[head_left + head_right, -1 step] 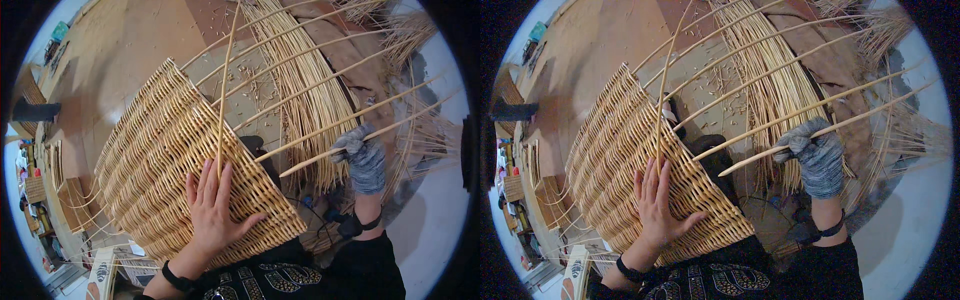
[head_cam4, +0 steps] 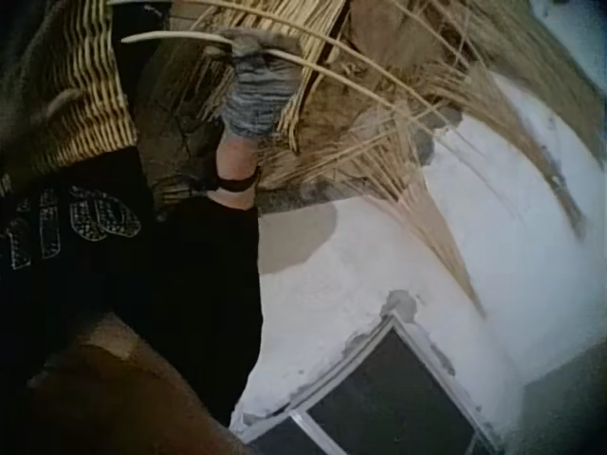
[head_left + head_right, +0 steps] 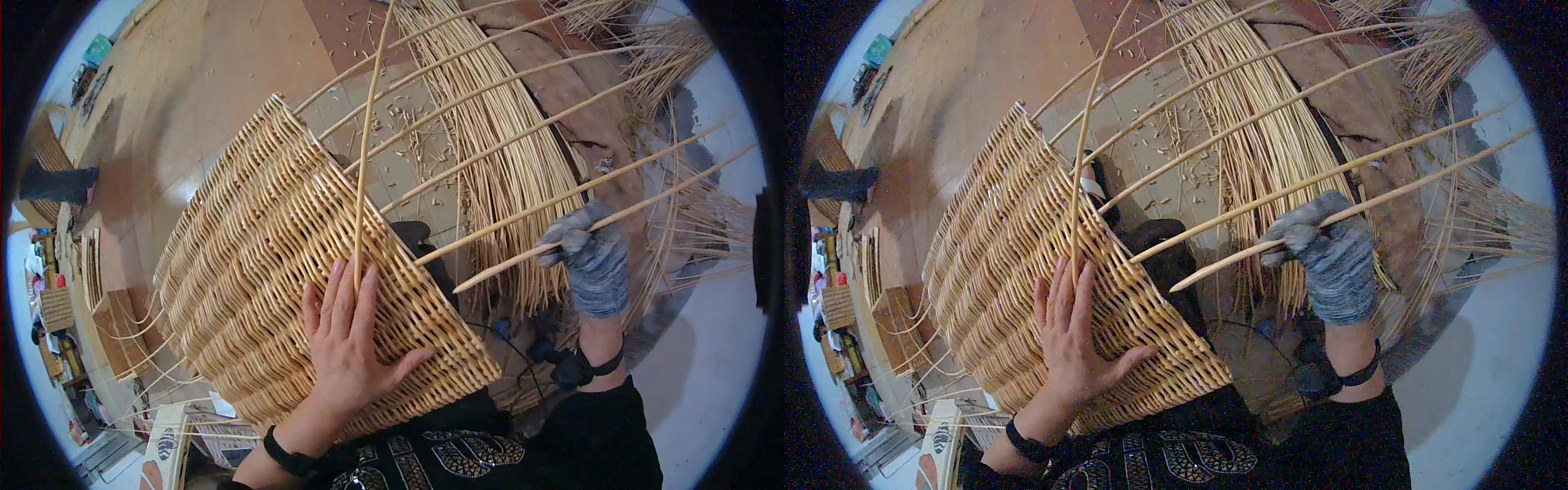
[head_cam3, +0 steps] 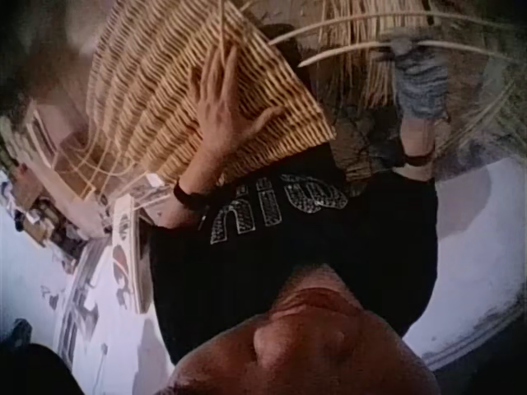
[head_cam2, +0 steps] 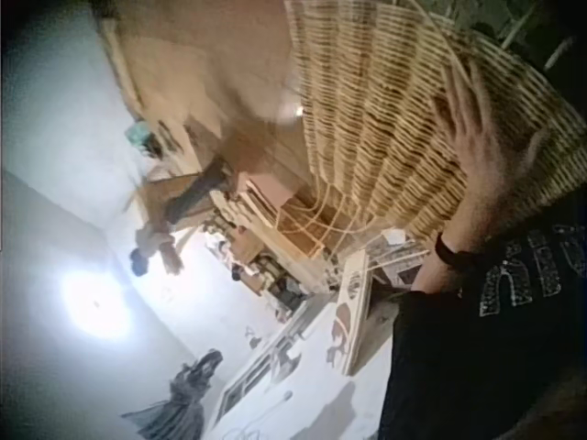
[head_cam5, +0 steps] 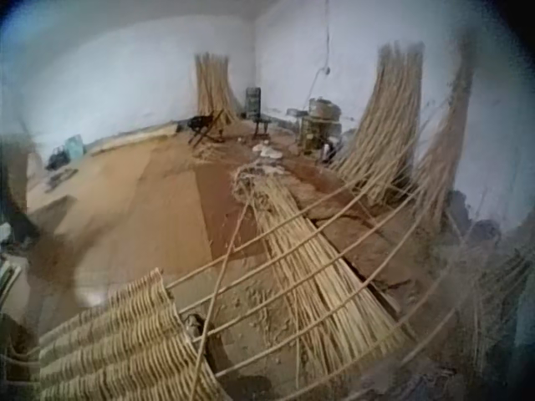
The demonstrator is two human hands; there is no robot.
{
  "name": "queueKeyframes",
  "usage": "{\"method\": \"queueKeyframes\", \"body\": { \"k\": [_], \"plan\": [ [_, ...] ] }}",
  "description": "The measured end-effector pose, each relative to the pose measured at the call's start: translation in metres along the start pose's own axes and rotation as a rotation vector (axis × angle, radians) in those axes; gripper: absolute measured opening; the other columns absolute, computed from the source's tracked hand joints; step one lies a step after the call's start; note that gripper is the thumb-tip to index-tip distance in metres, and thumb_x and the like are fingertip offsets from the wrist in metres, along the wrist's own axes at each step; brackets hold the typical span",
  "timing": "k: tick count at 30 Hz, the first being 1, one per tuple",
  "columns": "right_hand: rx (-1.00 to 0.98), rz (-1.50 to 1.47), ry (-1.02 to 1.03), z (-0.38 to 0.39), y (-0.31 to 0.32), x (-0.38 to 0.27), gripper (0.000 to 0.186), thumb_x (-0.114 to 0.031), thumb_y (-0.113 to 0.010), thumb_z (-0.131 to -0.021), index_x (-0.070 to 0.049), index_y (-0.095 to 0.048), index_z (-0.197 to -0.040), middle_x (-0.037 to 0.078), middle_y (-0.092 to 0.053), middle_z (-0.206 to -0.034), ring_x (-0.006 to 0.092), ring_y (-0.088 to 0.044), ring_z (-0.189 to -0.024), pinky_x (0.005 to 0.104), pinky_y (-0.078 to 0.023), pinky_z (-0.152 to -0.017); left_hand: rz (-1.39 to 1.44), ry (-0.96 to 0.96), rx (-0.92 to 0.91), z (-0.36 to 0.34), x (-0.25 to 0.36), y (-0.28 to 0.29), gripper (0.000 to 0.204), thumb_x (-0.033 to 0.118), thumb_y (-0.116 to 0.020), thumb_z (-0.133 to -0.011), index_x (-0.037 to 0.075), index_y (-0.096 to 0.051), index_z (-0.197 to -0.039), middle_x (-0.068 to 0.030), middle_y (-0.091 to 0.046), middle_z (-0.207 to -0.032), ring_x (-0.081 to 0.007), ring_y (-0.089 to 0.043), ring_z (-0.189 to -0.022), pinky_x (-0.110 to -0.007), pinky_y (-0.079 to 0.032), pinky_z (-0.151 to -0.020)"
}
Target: Weave together long, flexible strips of wood or bamboo to construct a basket.
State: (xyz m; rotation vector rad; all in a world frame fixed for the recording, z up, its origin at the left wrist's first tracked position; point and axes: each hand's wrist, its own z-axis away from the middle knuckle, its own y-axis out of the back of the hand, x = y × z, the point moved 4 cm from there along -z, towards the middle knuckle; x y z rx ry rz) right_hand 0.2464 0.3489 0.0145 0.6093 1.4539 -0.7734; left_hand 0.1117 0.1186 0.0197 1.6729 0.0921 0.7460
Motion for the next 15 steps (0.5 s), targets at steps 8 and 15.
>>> {"method": "queueKeyframes", "body": {
  "k": [8,15],
  "plan": [
    [-0.146,0.000,-0.139,-0.003,-0.004,0.008,0.018,-0.011,-0.066,-0.075,-0.002,-0.052,-0.079,0.014,-0.062,-0.071,0.0210,-0.062,-0.061,0.0272,-0.054,-0.051,0.023,0.013,-0.005,-0.001,-0.002,-0.001,0.092,0.054,-0.067,-0.063,-0.003,-0.035,-0.127,-0.0215,-0.035,-0.130,-0.0323,-0.028,-0.126,-0.049,-0.010,-0.104],
    [-0.205,0.007,-0.091,-0.002,-0.041,0.016,0.017,-0.015,-0.066,-0.075,-0.005,-0.052,-0.079,0.011,-0.062,-0.071,0.0220,-0.062,-0.061,0.0327,-0.052,-0.061,-0.009,0.006,0.013,-0.004,-0.002,-0.003,0.091,0.054,-0.067,-0.063,-0.003,-0.036,-0.126,-0.0206,-0.035,-0.131,-0.0317,-0.028,-0.126,-0.049,-0.010,-0.104]
  ]
}}
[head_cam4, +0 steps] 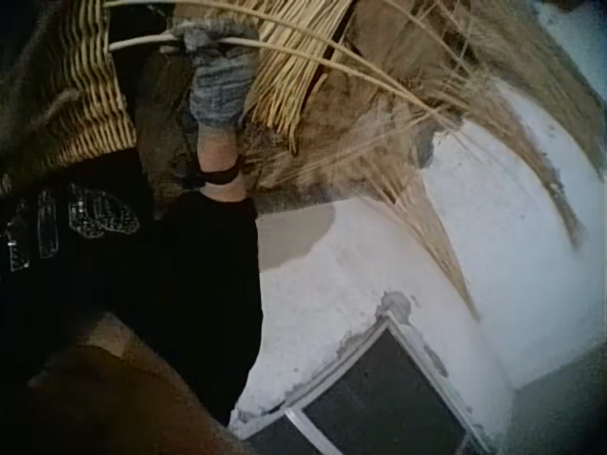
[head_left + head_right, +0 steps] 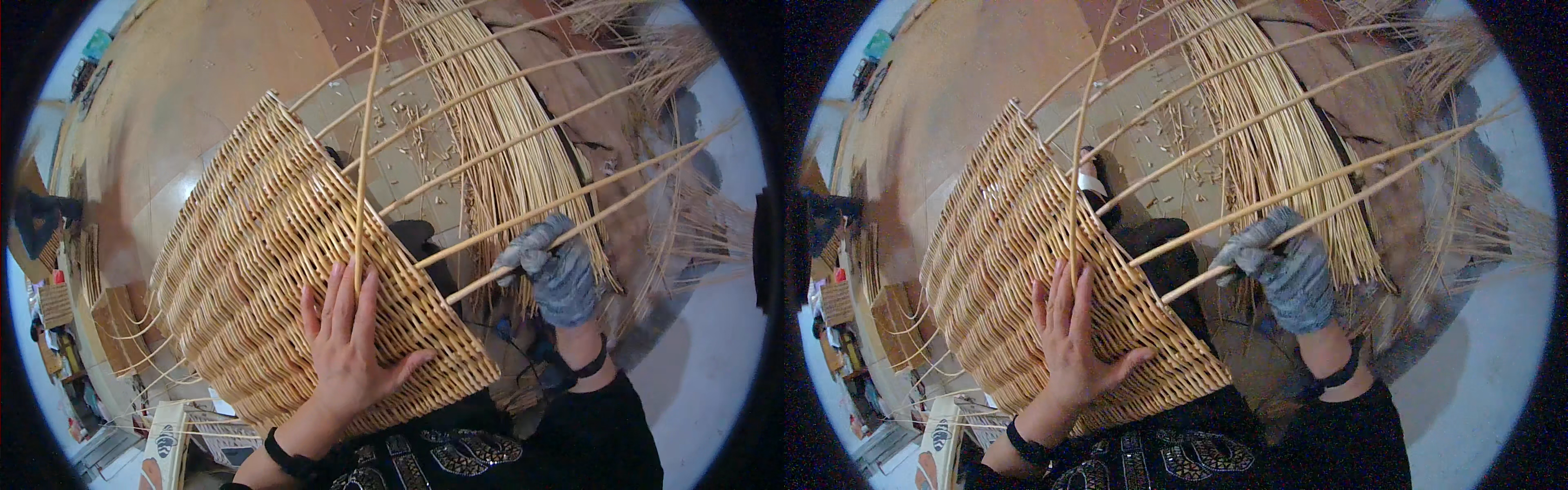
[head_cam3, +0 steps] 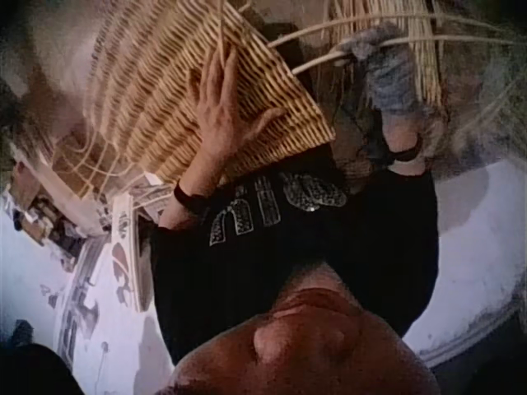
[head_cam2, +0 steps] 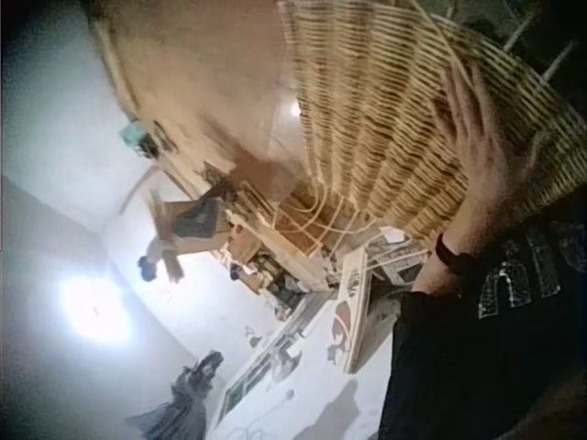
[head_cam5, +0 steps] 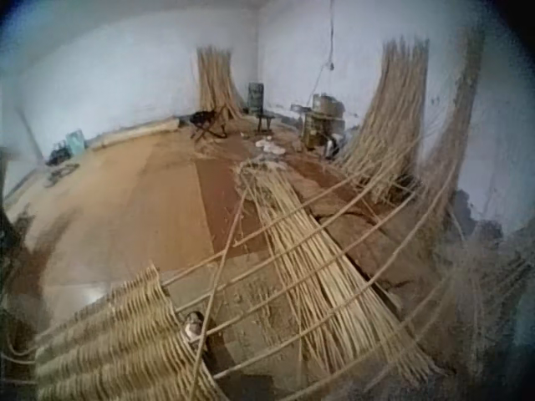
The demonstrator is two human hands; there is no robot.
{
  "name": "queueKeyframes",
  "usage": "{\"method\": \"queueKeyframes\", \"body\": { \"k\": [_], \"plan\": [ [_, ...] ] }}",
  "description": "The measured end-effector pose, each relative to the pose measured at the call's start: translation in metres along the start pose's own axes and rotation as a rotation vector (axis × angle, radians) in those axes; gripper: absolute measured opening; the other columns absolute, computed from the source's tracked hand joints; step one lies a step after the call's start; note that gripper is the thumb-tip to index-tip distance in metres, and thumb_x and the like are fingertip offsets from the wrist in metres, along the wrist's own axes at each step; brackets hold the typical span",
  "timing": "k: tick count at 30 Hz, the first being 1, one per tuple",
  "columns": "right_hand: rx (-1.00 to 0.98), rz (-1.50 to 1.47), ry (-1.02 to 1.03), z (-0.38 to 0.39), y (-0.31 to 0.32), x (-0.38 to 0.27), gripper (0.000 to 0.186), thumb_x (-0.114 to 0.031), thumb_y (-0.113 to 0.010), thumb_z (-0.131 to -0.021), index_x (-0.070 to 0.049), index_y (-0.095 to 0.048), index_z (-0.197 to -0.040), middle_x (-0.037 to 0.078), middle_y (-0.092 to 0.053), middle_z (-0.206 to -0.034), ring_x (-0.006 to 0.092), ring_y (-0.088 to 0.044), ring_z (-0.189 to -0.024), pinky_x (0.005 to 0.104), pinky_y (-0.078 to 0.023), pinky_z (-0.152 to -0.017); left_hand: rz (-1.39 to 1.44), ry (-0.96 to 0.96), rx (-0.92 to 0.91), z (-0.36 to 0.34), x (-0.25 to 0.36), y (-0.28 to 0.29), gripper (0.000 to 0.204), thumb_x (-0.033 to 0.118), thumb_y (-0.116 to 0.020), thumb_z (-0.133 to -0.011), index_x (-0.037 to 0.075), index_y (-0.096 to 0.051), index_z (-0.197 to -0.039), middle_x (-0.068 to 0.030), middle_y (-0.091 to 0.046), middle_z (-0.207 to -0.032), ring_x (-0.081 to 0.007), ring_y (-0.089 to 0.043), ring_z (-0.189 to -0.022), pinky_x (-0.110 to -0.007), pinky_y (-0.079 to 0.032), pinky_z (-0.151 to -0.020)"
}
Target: Weave together long, flexible strips of wood or bamboo to construct a basket.
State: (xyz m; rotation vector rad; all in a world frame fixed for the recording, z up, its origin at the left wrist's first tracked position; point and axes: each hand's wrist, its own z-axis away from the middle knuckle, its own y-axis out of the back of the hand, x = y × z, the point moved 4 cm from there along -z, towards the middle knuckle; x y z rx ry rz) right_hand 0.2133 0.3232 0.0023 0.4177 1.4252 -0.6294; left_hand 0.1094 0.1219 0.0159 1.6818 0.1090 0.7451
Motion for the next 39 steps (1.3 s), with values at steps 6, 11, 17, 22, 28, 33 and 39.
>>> {"method": "queueKeyframes", "body": {
  "k": [6,11,17,22,28,33,39],
  "plan": [
    [-0.523,-1.279,0.184,-0.010,-0.015,0.009,0.050,-0.059,-0.037,-0.083,-0.015,-0.049,-0.064,-0.004,-0.036,-0.047,0.0123,-0.033,-0.040,0.0248,-0.029,-0.042,-0.031,0.009,-0.048,0.003,-0.001,0.000,0.097,0.061,-0.064,-0.061,-0.002,-0.033,-0.128,-0.0219,-0.033,-0.131,-0.0341,-0.027,-0.126,-0.050,-0.012,-0.104],
    [-0.440,-1.336,0.080,-0.002,-0.043,0.039,0.058,-0.062,-0.029,-0.084,-0.015,-0.045,-0.055,-0.002,-0.033,-0.045,0.0138,-0.030,-0.037,0.0285,-0.030,-0.042,0.076,-0.005,0.010,-0.003,-0.001,-0.003,0.083,0.051,-0.066,-0.065,-0.002,-0.040,-0.124,-0.0205,-0.036,-0.130,-0.0321,-0.030,-0.126,-0.050,-0.009,-0.104],
    [-0.425,-1.245,-0.155,-0.007,-0.057,0.057,0.055,-0.059,-0.031,-0.085,-0.013,-0.042,-0.057,-0.001,-0.034,-0.049,0.0168,-0.034,-0.044,0.0301,-0.036,-0.048,0.095,0.018,0.012,-0.001,-0.008,-0.005,0.092,0.050,-0.070,-0.061,-0.002,-0.033,-0.128,-0.0216,-0.035,-0.130,-0.0330,-0.030,-0.125,-0.049,-0.011,-0.104],
    [0.280,-1.060,-0.271,0.042,-0.004,0.022,0.047,-0.049,-0.029,-0.090,-0.008,-0.049,-0.077,0.004,-0.040,-0.062,0.0167,-0.049,-0.067,0.0288,-0.043,-0.057,0.031,0.046,0.109,-0.002,-0.006,-0.001,0.102,0.052,-0.072,-0.055,-0.001,-0.028,-0.130,-0.0201,-0.034,-0.131,-0.0335,-0.030,-0.124,-0.049,-0.016,-0.103],
    [-0.140,0.082,-0.230,0.091,-0.006,-0.022,0.037,-0.030,-0.038,-0.092,0.002,-0.052,-0.102,0.008,-0.062,-0.088,0.0141,-0.058,-0.062,0.0250,-0.046,-0.050,0.220,-0.092,0.388,0.008,0.012,0.019,0.048,0.013,-0.058,-0.077,0.001,-0.044,-0.121,-0.0136,-0.057,-0.096,-0.0287,-0.055,-0.084,-0.036,-0.044,-0.076],
    [-0.064,0.396,0.328,0.091,-0.024,-0.056,0.019,-0.019,-0.049,-0.087,-0.003,-0.058,-0.087,0.009,-0.062,-0.082,0.0202,-0.058,-0.064,0.0329,-0.050,-0.061,0.403,-0.487,-0.061,0.049,0.049,-0.003,0.045,0.003,-0.058,-0.075,0.005,-0.047,-0.119,-0.0072,-0.056,-0.069,-0.0200,-0.055,-0.059,-0.032,-0.046,-0.053],
    [-0.299,-0.139,0.144,0.092,-0.020,-0.052,0.015,-0.018,-0.055,-0.084,-0.004,-0.051,-0.082,0.010,-0.060,-0.074,0.0206,-0.058,-0.069,0.0302,-0.050,-0.061,0.428,-0.435,0.170,0.045,0.048,0.009,0.031,0.003,-0.063,-0.070,0.006,-0.060,-0.101,-0.0051,-0.052,-0.059,-0.0164,-0.052,-0.047,-0.028,-0.043,-0.041]
  ]
}}
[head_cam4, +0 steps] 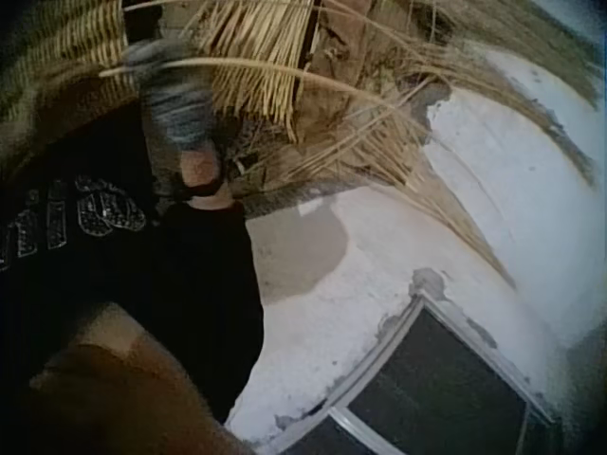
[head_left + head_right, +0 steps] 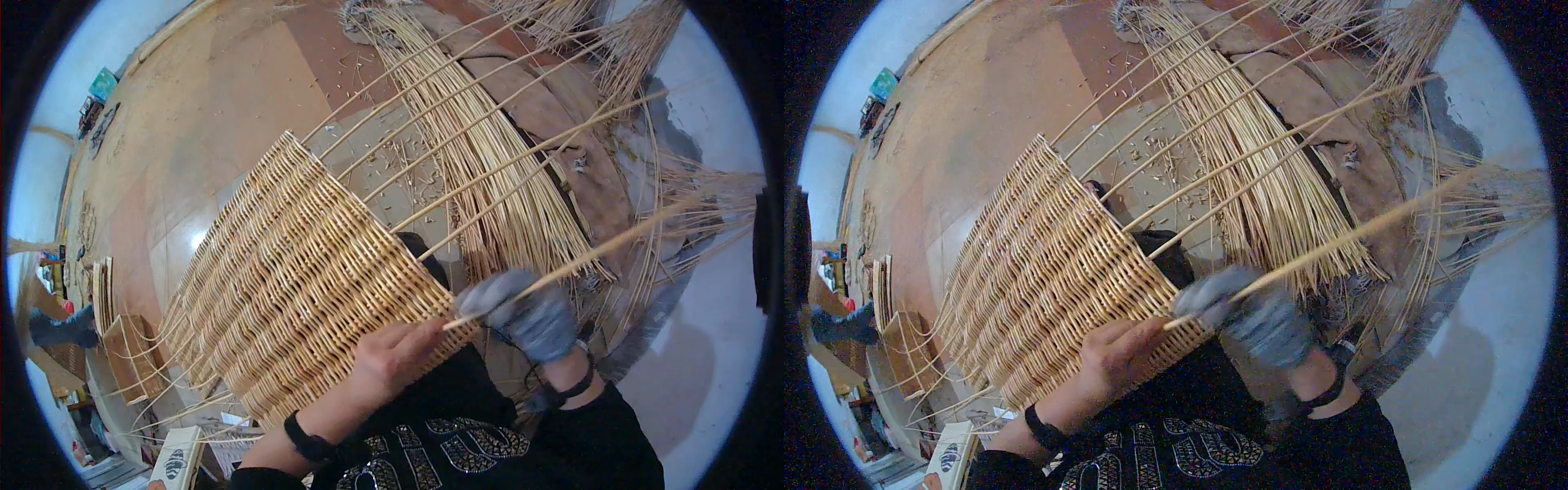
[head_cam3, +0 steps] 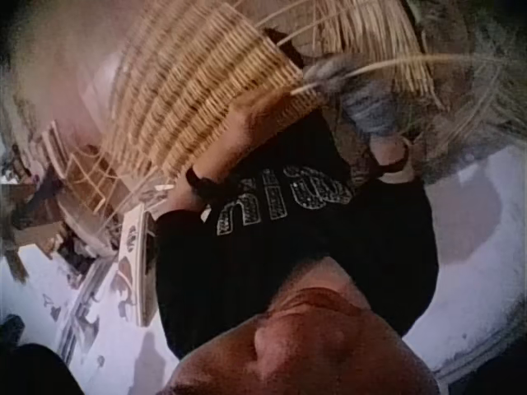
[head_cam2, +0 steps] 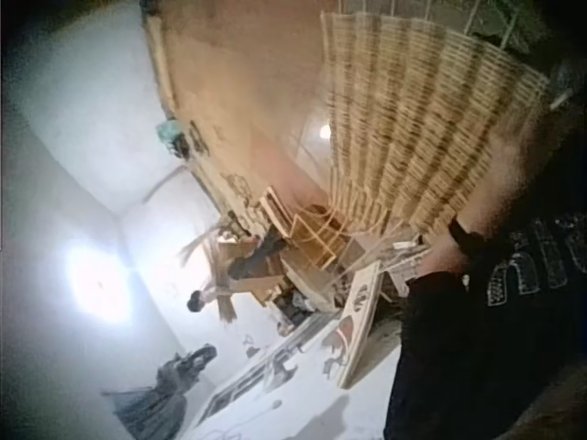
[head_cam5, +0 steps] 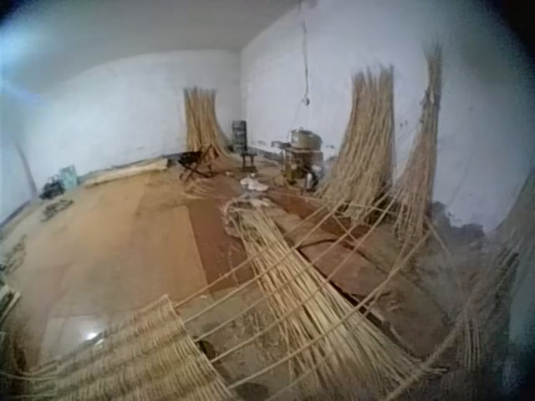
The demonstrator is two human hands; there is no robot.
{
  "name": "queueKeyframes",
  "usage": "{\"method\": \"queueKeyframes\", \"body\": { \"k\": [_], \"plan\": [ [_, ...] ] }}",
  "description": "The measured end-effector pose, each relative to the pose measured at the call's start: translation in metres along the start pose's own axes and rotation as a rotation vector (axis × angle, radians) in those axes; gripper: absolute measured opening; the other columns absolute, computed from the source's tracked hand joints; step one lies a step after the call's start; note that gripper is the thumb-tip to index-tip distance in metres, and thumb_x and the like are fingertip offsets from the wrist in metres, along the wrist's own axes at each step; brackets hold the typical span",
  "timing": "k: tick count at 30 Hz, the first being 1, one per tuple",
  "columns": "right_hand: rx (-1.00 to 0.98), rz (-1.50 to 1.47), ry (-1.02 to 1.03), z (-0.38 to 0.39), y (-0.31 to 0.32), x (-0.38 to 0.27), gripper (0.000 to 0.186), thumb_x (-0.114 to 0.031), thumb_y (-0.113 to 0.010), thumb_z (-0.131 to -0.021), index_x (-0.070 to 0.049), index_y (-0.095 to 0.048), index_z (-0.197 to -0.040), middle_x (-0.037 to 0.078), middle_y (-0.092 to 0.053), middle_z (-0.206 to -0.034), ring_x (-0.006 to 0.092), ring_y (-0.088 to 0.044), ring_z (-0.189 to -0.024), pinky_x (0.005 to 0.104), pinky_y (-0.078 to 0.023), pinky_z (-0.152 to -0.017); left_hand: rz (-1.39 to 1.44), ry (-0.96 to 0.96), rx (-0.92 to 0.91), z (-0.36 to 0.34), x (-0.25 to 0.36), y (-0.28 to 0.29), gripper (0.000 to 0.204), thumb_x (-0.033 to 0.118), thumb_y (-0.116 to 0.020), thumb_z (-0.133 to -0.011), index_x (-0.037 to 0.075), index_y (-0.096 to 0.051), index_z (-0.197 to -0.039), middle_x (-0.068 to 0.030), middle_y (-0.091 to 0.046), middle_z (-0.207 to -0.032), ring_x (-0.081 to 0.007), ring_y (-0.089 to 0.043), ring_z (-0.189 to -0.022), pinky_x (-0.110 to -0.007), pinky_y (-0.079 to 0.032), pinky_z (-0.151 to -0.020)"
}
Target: Weave together long, flexible strips of wood or bamboo to construct a basket.
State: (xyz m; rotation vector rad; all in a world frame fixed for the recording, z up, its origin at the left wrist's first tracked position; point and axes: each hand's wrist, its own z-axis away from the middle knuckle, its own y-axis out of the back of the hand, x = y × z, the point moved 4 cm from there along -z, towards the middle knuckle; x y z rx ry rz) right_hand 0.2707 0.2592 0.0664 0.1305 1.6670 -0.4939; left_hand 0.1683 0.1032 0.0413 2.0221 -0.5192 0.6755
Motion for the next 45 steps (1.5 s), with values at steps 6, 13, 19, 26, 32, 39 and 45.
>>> {"method": "queueKeyframes", "body": {
  "k": [6,13,19,26,32,39,45],
  "plan": [
    [0.443,-0.133,0.009,-0.003,0.056,0.020,0.017,-0.015,-0.063,-0.079,-0.002,-0.053,-0.084,0.013,-0.062,-0.078,0.0210,-0.062,-0.067,0.0272,-0.054,-0.053,-0.575,0.230,0.005,-0.016,-0.014,0.011,0.081,0.048,-0.068,-0.064,0.001,-0.040,-0.123,-0.0203,-0.045,-0.119,-0.0325,-0.044,-0.112,-0.044,-0.035,-0.092],
    [0.345,-0.263,-0.275,-0.009,0.074,0.068,0.008,-0.006,-0.058,-0.079,-0.002,-0.052,-0.083,0.014,-0.061,-0.077,0.0240,-0.062,-0.073,0.0327,-0.056,-0.053,-0.600,0.450,-0.260,-0.013,-0.038,-0.005,0.118,0.075,-0.056,-0.052,-0.005,-0.021,-0.132,-0.0225,-0.020,-0.138,-0.0364,-0.013,-0.130,-0.048,-0.004,-0.104],
    [0.334,-0.265,-0.347,-0.017,0.065,0.074,0.007,-0.004,-0.057,-0.078,-0.002,-0.052,-0.083,0.014,-0.061,-0.076,0.0236,-0.063,-0.069,0.0300,-0.055,-0.047,-0.599,0.457,-0.270,-0.009,-0.040,-0.009,0.117,0.073,-0.058,-0.054,-0.006,-0.020,-0.132,-0.0238,-0.019,-0.138,-0.0385,-0.012,-0.130,-0.049,-0.004,-0.104],
    [0.200,-0.031,-0.156,-0.039,0.053,0.071,0.021,-0.021,-0.060,-0.080,-0.002,-0.051,-0.085,0.014,-0.062,-0.075,0.0172,-0.060,-0.059,0.0228,-0.048,-0.045,-0.624,0.371,-0.144,-0.033,-0.039,-0.010,0.112,0.066,-0.062,-0.056,-0.004,-0.020,-0.132,-0.0220,-0.022,-0.137,-0.0372,-0.015,-0.129,-0.048,-0.007,-0.104],
    [0.163,-0.494,-0.002,-0.082,0.069,0.075,0.030,-0.030,-0.061,-0.080,-0.005,-0.052,-0.093,0.003,-0.056,-0.075,0.0147,-0.052,-0.062,0.0277,-0.046,-0.058,-0.617,0.496,-0.153,-0.016,-0.034,-0.003,0.102,0.071,-0.055,-0.060,0.006,-0.027,-0.134,-0.0180,-0.023,-0.138,-0.0360,-0.014,-0.130,-0.053,-0.001,-0.103],
    [-0.087,-1.140,0.149,-0.103,0.072,0.076,0.047,-0.053,-0.033,-0.088,-0.013,-0.039,-0.065,-0.003,-0.028,-0.048,0.0093,-0.022,-0.036,0.0262,-0.021,-0.033,-0.604,0.610,-0.210,-0.015,-0.044,-0.012,0.095,0.067,-0.056,-0.062,0.008,-0.031,-0.133,-0.0155,-0.024,-0.138,-0.0347,-0.014,-0.130,-0.051,-0.001,-0.103],
    [0.097,-1.079,0.130,-0.074,0.043,0.102,0.050,-0.054,-0.028,-0.089,-0.014,-0.034,-0.059,-0.003,-0.024,-0.042,0.0111,-0.020,-0.033,0.0286,-0.022,-0.033,-0.609,0.598,-0.230,-0.010,-0.046,-0.015,0.096,0.065,-0.059,-0.062,0.007,-0.031,-0.132,-0.0176,-0.024,-0.138,-0.0362,-0.015,-0.129,-0.050,-0.004,-0.103]
  ]
}}
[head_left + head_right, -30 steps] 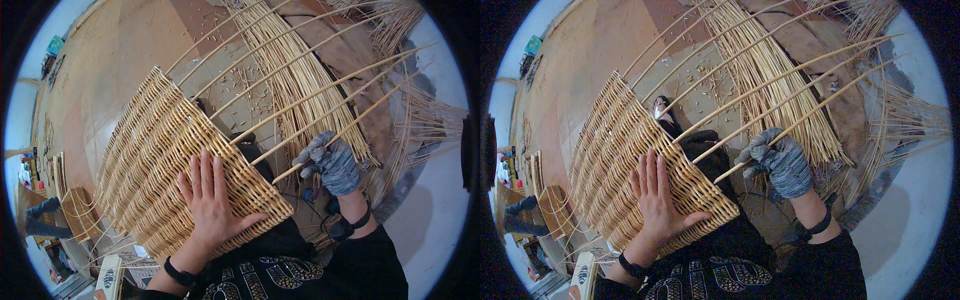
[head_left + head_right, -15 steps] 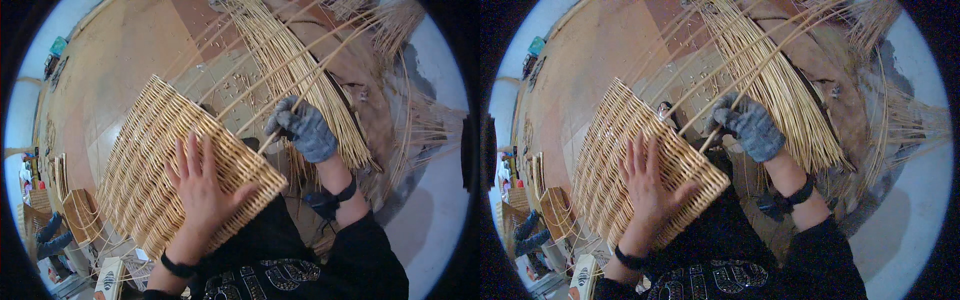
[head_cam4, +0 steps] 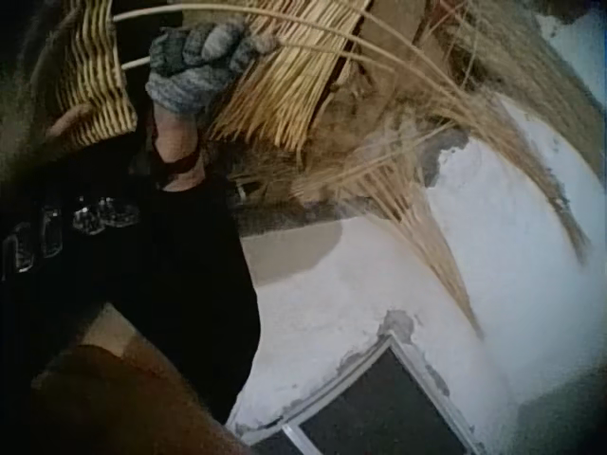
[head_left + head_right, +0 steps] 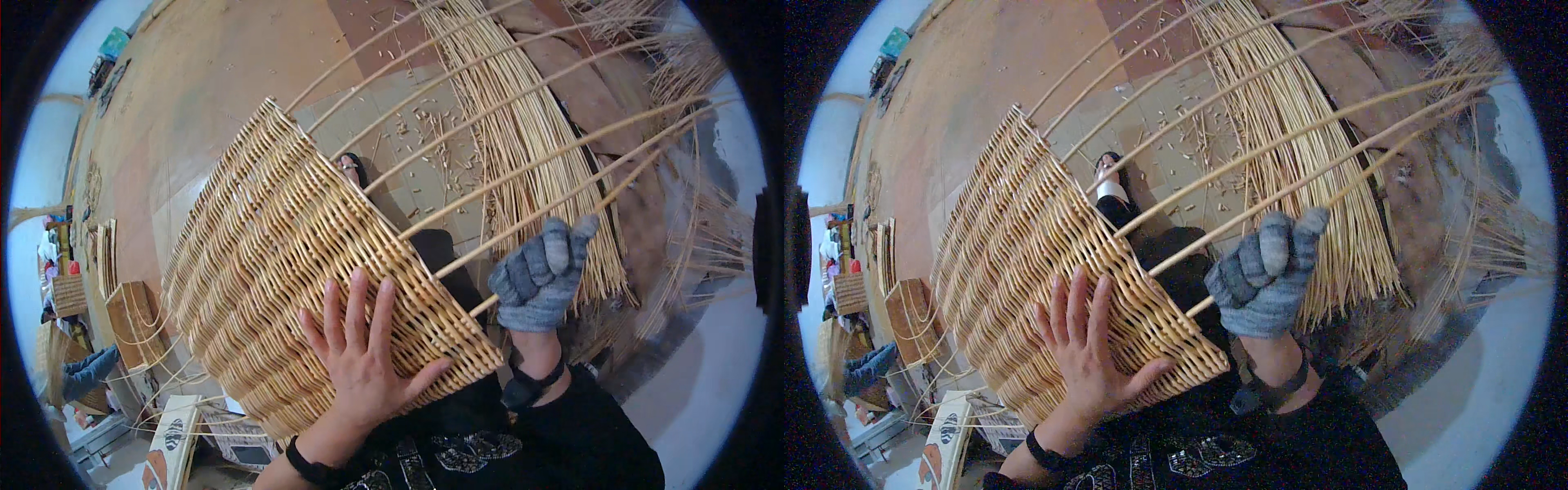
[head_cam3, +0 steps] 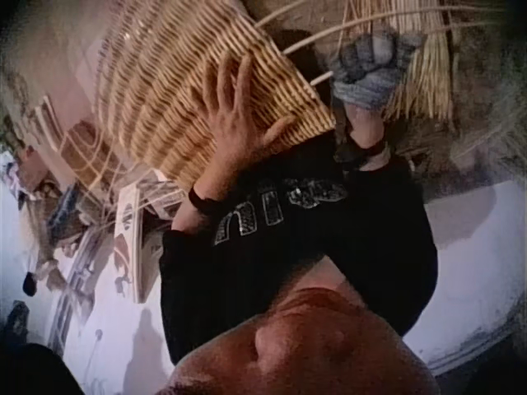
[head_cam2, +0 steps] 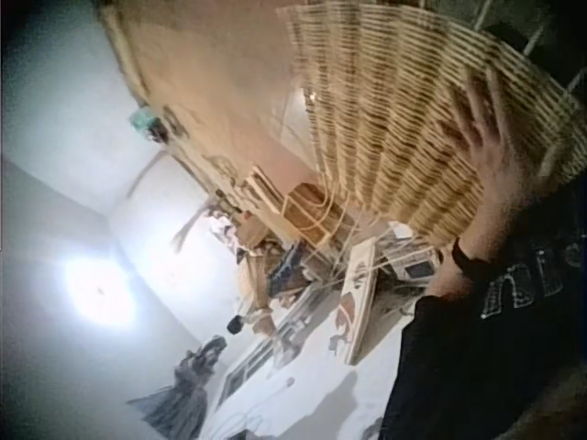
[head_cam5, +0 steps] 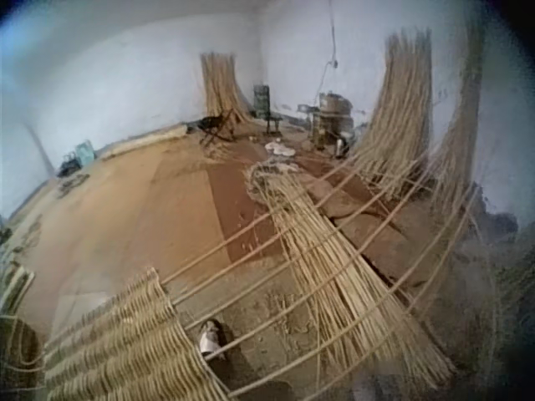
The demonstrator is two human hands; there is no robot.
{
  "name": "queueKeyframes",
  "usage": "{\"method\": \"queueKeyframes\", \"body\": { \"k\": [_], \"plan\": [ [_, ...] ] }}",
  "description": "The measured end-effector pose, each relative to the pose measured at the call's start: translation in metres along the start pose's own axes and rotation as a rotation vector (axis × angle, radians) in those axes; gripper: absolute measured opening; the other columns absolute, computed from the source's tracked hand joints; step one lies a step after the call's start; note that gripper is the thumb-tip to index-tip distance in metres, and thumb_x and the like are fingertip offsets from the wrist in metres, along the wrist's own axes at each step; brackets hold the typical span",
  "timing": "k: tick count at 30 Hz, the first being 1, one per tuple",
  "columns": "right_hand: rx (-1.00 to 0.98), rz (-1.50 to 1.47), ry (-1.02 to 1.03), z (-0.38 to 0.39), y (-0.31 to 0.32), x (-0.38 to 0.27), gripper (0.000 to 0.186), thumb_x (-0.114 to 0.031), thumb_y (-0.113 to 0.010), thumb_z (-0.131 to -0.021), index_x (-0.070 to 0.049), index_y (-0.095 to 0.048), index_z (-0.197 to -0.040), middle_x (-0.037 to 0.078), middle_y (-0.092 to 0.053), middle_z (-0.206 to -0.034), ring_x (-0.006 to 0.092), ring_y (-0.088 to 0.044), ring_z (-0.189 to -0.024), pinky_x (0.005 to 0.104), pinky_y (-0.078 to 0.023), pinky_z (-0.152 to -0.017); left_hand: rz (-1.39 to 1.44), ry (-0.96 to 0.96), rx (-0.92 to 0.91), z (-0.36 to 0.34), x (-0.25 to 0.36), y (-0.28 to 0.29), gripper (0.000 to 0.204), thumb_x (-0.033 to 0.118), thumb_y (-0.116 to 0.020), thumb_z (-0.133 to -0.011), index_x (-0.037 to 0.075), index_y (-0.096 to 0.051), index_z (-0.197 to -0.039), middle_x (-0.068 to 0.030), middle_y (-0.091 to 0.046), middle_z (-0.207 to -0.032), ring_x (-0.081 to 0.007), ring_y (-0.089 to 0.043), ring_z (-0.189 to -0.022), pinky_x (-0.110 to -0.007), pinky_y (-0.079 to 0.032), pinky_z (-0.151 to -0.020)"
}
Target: Weave together long, flexible strips of wood or bamboo to construct a basket.
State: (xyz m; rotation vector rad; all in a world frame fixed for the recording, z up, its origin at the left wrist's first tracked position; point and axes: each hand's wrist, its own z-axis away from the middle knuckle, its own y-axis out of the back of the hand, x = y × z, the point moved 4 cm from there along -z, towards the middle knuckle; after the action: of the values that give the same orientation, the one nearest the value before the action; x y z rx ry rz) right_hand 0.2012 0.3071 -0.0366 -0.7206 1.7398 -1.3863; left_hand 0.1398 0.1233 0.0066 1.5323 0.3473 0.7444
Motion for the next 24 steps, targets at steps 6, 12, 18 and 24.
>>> {"method": "queueKeyframes", "body": {
  "k": [6,12,18,24],
  "plan": [
    [0.026,0.041,0.037,-0.002,-0.013,0.012,0.052,-0.055,-0.026,-0.088,-0.013,-0.035,-0.059,-0.001,-0.027,-0.041,0.0127,-0.021,-0.032,0.0283,-0.023,-0.033,0.011,0.010,0.022,-0.001,-0.001,0.000,0.095,0.064,-0.059,-0.062,0.008,-0.030,-0.133,-0.0168,-0.024,-0.138,-0.0343,-0.014,-0.130,-0.050,-0.003,-0.104],
    [0.350,-0.095,-0.023,-0.003,0.007,-0.004,0.043,-0.047,-0.037,-0.088,-0.011,-0.057,-0.076,-0.003,-0.040,-0.050,0.0084,-0.027,-0.036,0.0269,-0.026,-0.034,0.081,0.028,0.058,-0.003,-0.002,0.006,0.091,0.066,-0.057,-0.064,0.010,-0.034,-0.131,-0.0134,-0.027,-0.138,-0.0333,-0.014,-0.130,-0.051,0.003,-0.103],
    [0.271,-0.189,-0.016,-0.014,0.010,-0.005,0.039,-0.043,-0.038,-0.089,-0.011,-0.052,-0.072,-0.005,-0.032,-0.049,0.0061,-0.027,-0.037,0.0243,-0.025,-0.034,0.052,0.010,0.059,0.000,-0.002,0.006,0.094,0.062,-0.060,-0.063,0.008,-0.030,-0.133,-0.0159,-0.023,-0.139,-0.0340,-0.014,-0.130,-0.049,-0.003,-0.104],
    [-0.310,-0.154,0.117,-0.016,-0.013,-0.011,0.048,-0.047,-0.030,-0.091,-0.011,-0.036,-0.060,-0.002,-0.027,-0.045,0.0076,-0.022,-0.032,0.0255,-0.022,-0.031,0.049,0.019,0.044,-0.003,-0.002,0.008,0.094,0.064,-0.058,-0.063,0.007,-0.030,-0.133,-0.0167,-0.023,-0.139,-0.0346,-0.014,-0.130,-0.050,-0.002,-0.104]
  ]
}}
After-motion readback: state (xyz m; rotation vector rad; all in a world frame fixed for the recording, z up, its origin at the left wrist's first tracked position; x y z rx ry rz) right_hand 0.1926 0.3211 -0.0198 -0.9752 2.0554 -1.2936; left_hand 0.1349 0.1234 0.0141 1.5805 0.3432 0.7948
